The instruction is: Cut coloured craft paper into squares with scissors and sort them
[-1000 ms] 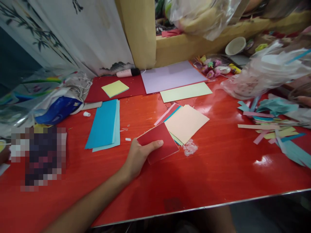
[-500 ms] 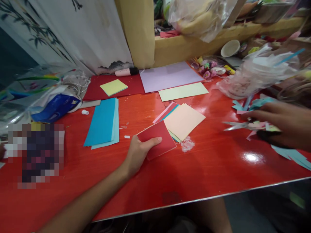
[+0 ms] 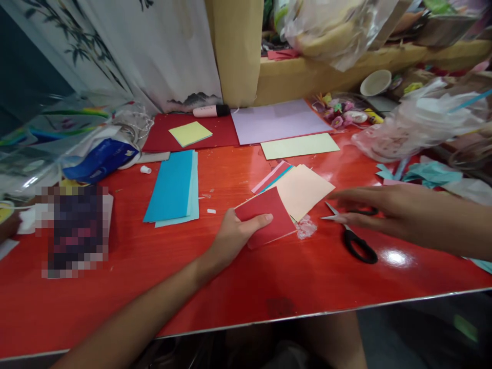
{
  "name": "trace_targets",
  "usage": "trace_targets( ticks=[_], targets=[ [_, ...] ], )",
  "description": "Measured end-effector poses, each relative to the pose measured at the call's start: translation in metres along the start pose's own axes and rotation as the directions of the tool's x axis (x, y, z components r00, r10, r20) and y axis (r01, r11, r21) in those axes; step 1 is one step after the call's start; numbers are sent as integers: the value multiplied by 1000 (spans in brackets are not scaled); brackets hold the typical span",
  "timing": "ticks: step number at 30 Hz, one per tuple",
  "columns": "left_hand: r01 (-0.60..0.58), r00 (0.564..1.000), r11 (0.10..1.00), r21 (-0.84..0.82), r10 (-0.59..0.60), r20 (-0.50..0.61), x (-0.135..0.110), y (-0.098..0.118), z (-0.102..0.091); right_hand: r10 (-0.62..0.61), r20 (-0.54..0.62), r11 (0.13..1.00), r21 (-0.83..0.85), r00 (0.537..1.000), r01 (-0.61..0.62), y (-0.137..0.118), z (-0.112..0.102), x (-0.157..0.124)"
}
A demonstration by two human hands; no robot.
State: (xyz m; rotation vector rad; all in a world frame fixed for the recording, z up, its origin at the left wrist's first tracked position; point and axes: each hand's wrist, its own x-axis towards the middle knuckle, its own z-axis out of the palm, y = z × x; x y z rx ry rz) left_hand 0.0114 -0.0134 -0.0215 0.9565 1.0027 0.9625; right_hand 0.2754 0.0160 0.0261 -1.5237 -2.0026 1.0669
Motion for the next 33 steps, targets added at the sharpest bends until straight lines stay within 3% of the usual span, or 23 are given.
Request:
trace_targets(
  ticks=[4, 8, 10, 12, 18, 21, 23, 24, 27, 29, 30, 31, 33],
  targets=[
    [-5, 998, 998, 56, 1, 66, 6, 1, -4, -24, 155, 926, 377, 988, -36, -31, 60, 24],
    [-131, 984, 947, 292, 160, -75, 24, 1, -18, -73, 290, 703, 694, 954, -156, -37, 101, 43],
    [-184, 951, 903, 388, 264, -162, 34, 0, -25, -76, 250, 624, 767, 965, -150, -35, 107, 49],
    [-215, 920, 875, 434, 331, -210, 40, -2, -31, -58, 189, 609, 785, 980, -115, -32, 107, 52],
    [-243, 921, 871, 426, 345, -181, 41, -7, -33, -45, 140, 583, 808, 989, -88, -25, 102, 53],
    [-254, 896, 817, 518, 400, -191, 42, -1, -40, -60, 82, 558, 829, 995, -34, -20, 98, 55],
    [-205, 875, 703, 681, 443, -194, 44, 6, -50, -38, 33, 561, 828, 999, -6, -16, 94, 58],
    [-172, 875, 605, 777, 456, -161, 46, 9, -56, -20, 4, 566, 824, 1000, 8, -14, 91, 60],
    [-124, 881, 199, 972, 472, 16, 49, 17, -68, 12, -71, 579, 814, 997, 50, -10, 84, 63],
    [-107, 834, 30, 994, 546, 73, 48, 19, -66, 0, -82, 580, 812, 997, 66, -10, 82, 64],
    [-118, 808, 34, 992, 584, 76, 46, 19, -62, -12, -73, 582, 810, 997, 66, -10, 82, 63],
    [-149, 796, 97, 984, 602, 62, 43, 19, -57, -26, -58, 585, 809, 998, 62, -11, 83, 62],
    [-249, 830, 328, 911, 557, 27, 37, 18, -43, -62, -17, 589, 806, 998, 50, -14, 86, 60]
  ],
)
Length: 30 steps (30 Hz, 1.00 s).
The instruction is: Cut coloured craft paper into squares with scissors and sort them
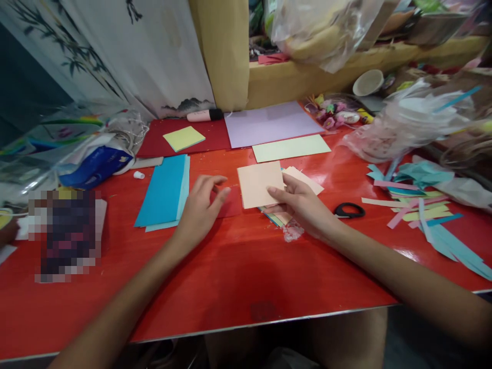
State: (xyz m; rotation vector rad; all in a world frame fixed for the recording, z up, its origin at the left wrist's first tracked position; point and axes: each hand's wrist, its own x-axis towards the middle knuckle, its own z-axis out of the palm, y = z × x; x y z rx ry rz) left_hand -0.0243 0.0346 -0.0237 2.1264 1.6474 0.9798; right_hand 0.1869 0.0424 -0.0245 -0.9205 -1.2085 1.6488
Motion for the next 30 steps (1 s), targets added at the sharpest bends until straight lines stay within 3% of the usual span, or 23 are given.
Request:
trace_targets(
  ticks=[2, 5, 9, 16, 21, 26, 30],
  targets=[
    [80, 994, 967, -244, -60, 90, -6, 12, 4, 15, 52, 1000, 5, 999, -15, 1, 5, -3],
    [116, 991, 932, -343, -87, 99, -12, 19, 7, 35, 98, 999, 31, 995, -38, 2, 11, -6],
    [-6, 1000, 983, -183, 3, -16, -17, 19, 8, 53, 97, 995, 75, 994, -61, 2, 14, -8],
    [-195, 979, 976, 96, 199, -39, -15, 12, 9, 73, 164, 993, 84, 984, -87, 2, 12, -9],
    [-408, 912, 878, 250, 404, 71, -11, 5, 4, 105, 196, 986, 111, 975, -128, 1, 13, -10],
    [-483, 875, 834, 267, 458, 155, -12, 6, 3, 112, 165, 978, 154, 980, -138, -1, 14, -11],
    [-503, 863, 837, 217, 473, 178, -14, 7, 5, 236, 163, 931, 243, 958, -271, -3, 12, -12]
  ],
)
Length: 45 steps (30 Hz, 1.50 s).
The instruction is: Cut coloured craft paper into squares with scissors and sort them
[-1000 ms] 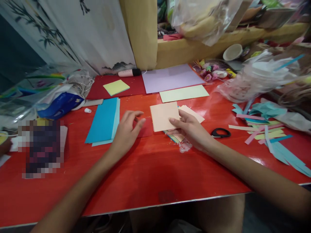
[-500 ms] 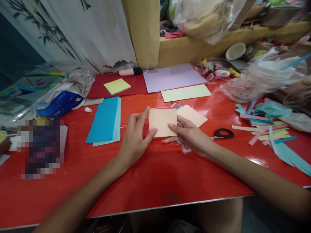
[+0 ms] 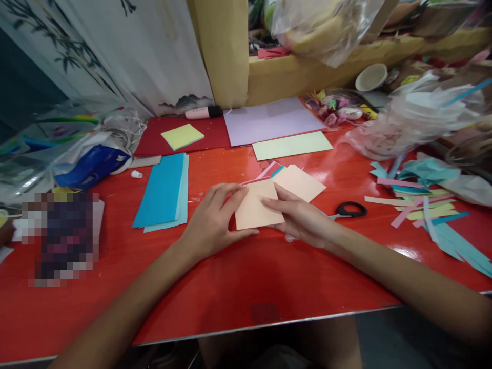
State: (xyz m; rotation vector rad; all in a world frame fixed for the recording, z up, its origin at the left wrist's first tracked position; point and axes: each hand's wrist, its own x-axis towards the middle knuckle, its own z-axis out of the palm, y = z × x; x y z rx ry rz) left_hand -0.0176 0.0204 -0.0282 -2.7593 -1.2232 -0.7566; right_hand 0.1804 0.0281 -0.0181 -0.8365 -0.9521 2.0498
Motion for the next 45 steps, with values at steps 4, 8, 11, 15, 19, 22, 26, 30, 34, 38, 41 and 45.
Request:
trace_targets(
  ticks=[4, 8, 11, 15, 19, 22, 26, 30, 34, 38, 41, 45],
  targets=[
    [-8, 999, 999, -46, 10, 32, 0, 3, 0, 39, 19, 988, 146, 999, -41, -3, 0, -1],
    [-4, 999, 997, -77, 8, 46, 0, 6, 0, 73, 91, 977, 194, 993, -90, -6, 1, -3],
    [42, 996, 989, -142, -30, 84, 0, 7, -1, 75, 144, 975, 195, 987, -102, -7, 0, -3],
    [115, 989, 967, -227, -89, 120, 1, 7, -2, 83, 180, 973, 200, 980, -119, -10, -1, -4],
    [149, 987, 946, -289, -123, 108, 3, 7, -4, 124, 185, 966, 204, 975, -162, -11, -1, -6],
    [181, 983, 928, -326, -174, 50, 4, 7, -5, 114, 180, 959, 238, 977, -156, -10, -2, -6],
    [377, 916, 853, -362, -400, 12, 5, 5, -8, 99, 197, 965, 220, 975, -142, -6, -2, -7],
    [502, 798, 699, -510, -601, -39, 8, -7, -17, 85, 139, 975, 191, 987, -111, -4, -1, -7],
    [444, 708, 713, -543, -650, -274, 12, -28, -30, 90, 111, 979, 173, 990, -109, -2, -2, -7],
    [429, 676, 744, -513, -641, -364, 19, -54, -35, 102, 119, 985, 126, 988, -116, 1, -3, -6],
    [470, 730, 811, -348, -579, -363, 27, -64, -35, 104, 122, 987, 108, 987, -118, 1, -3, -6],
    [370, 866, 926, -73, -373, -332, 32, -39, -33, 104, 81, 980, 160, 991, -116, 0, -2, -6]
  ],
)
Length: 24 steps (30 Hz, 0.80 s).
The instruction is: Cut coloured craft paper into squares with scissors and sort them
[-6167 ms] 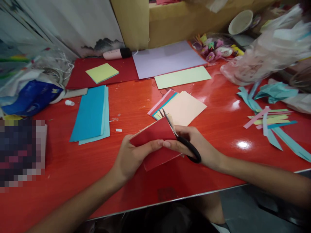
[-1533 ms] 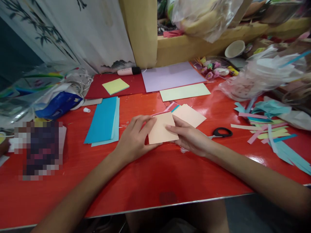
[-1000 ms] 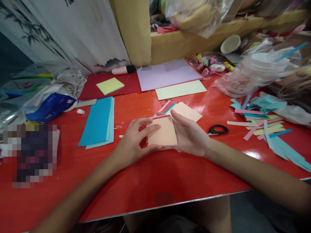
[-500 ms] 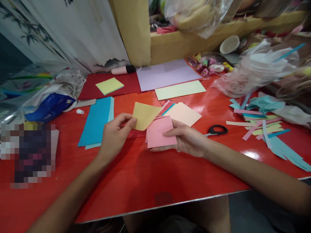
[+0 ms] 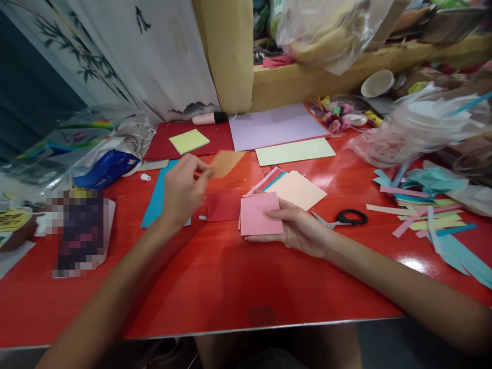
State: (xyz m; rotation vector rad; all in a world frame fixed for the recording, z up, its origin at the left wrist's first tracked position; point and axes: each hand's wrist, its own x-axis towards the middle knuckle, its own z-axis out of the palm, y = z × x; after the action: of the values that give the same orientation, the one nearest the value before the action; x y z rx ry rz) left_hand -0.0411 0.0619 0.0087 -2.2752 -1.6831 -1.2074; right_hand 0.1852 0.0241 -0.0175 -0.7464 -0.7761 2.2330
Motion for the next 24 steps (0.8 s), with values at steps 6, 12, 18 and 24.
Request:
trace_targets(
  ticks=[6, 12, 18, 24],
  targets=[
    [-435, 839, 893, -114, 448, 309, -39, 48, 20, -31, 61, 992, 122, 998, 24, -1, -2, 4],
    [-292, 876, 919, -265, 368, 312, -49, 51, 39, 20, 25, 988, 152, 999, -24, -1, -2, 7],
    [-272, 904, 930, -246, 335, 267, -53, 54, 39, 61, 53, 985, 161, 997, -68, -4, -2, 8],
    [-293, 892, 919, -264, 362, 271, -52, 55, 36, 59, 75, 991, 113, 995, -67, -4, -4, 6]
  ],
)
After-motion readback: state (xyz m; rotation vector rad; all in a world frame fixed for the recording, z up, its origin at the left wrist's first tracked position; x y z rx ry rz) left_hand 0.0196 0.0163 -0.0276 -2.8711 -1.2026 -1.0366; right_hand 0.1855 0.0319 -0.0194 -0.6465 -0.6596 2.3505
